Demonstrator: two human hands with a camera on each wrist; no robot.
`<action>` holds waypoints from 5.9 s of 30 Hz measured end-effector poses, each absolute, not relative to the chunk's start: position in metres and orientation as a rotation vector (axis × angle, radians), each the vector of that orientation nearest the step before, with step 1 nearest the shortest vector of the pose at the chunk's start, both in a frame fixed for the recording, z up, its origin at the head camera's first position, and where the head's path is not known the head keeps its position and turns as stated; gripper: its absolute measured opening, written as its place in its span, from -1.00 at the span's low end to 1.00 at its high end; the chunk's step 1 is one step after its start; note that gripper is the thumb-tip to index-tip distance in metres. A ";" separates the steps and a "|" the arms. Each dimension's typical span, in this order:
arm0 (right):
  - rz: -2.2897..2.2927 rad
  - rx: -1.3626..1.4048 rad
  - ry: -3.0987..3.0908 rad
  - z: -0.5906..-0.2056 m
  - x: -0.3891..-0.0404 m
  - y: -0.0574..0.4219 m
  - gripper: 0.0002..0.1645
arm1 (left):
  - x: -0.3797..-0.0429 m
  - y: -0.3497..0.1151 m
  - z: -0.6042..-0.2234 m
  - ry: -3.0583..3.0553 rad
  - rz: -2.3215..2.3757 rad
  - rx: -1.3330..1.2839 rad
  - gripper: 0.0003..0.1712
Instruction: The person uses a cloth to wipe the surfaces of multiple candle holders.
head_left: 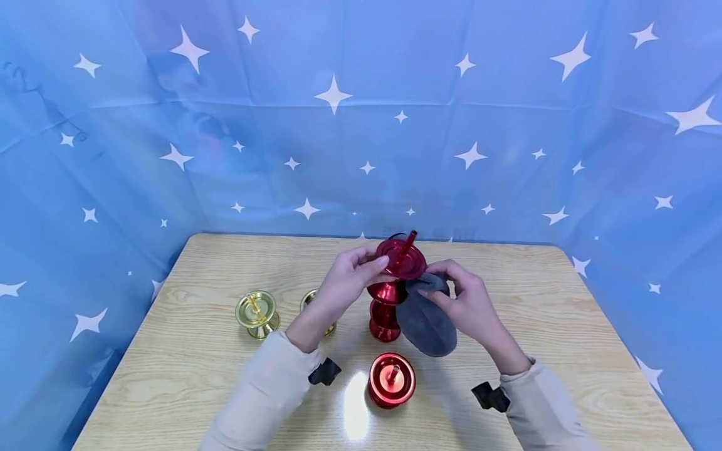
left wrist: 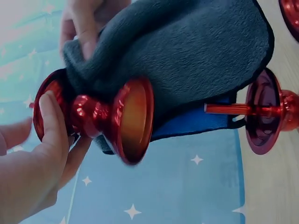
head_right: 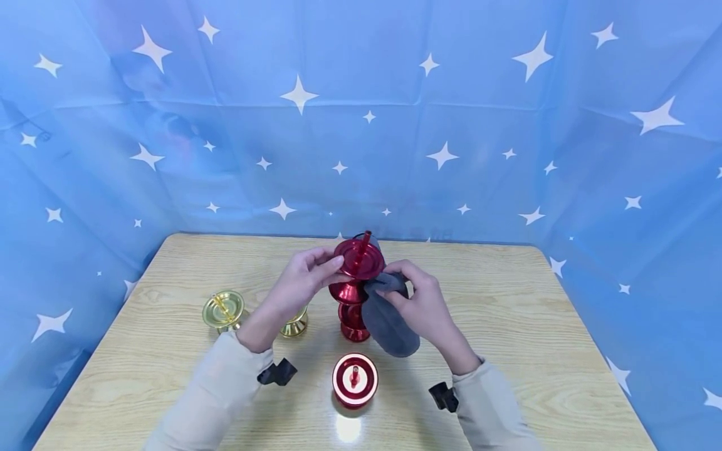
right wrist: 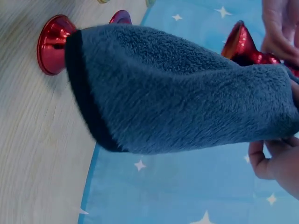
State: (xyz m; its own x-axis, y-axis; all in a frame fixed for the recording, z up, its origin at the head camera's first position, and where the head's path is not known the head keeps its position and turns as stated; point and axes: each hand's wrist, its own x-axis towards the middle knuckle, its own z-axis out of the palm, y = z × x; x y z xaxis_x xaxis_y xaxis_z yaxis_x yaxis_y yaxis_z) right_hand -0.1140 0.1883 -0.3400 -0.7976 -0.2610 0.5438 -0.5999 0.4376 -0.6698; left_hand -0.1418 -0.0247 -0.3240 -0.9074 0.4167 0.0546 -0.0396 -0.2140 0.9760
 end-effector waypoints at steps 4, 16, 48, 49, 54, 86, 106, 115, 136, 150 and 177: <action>1.477 0.706 -2.277 -0.338 -0.112 0.186 -0.65 | -0.140 -0.026 -0.327 1.891 2.080 0.484 -0.65; 1.498 0.543 -2.294 -0.330 -0.111 0.184 -0.71 | -0.139 -0.023 -0.334 2.239 1.913 0.568 -0.70; 1.476 0.641 -2.279 -0.340 -0.107 0.174 -0.66 | -0.136 -0.018 -0.345 2.343 1.932 0.543 -0.72; 1.428 0.648 -2.282 -0.339 -0.107 0.172 -0.67 | -0.135 -0.018 -0.345 2.388 1.910 0.550 -0.72; 1.284 0.658 -2.291 -0.335 -0.105 0.169 -0.65 | -0.134 -0.019 -0.342 2.468 1.851 0.594 -0.72; 1.567 0.598 -2.249 -0.333 -0.100 0.174 -0.67 | -0.133 -0.022 -0.338 2.015 2.047 0.495 -0.65; 1.363 0.651 -2.282 -0.331 -0.096 0.172 -0.64 | -0.132 -0.022 -0.341 2.105 1.987 0.563 -0.64; 1.556 0.600 -2.317 -0.333 -0.100 0.178 -0.70 | -0.130 -0.022 -0.336 2.060 1.955 0.607 -0.64; 1.210 0.636 -2.331 -0.329 -0.097 0.179 -0.59 | -0.139 -0.036 -0.331 1.812 1.971 0.502 -0.61; 1.030 0.692 -2.329 -0.326 -0.100 0.182 -0.57 | -0.146 -0.028 -0.324 1.500 2.194 0.329 -0.84; 1.030 0.389 -2.617 -0.383 -0.109 0.236 -0.68 | -0.205 -0.006 -0.401 1.663 2.336 -0.218 -0.92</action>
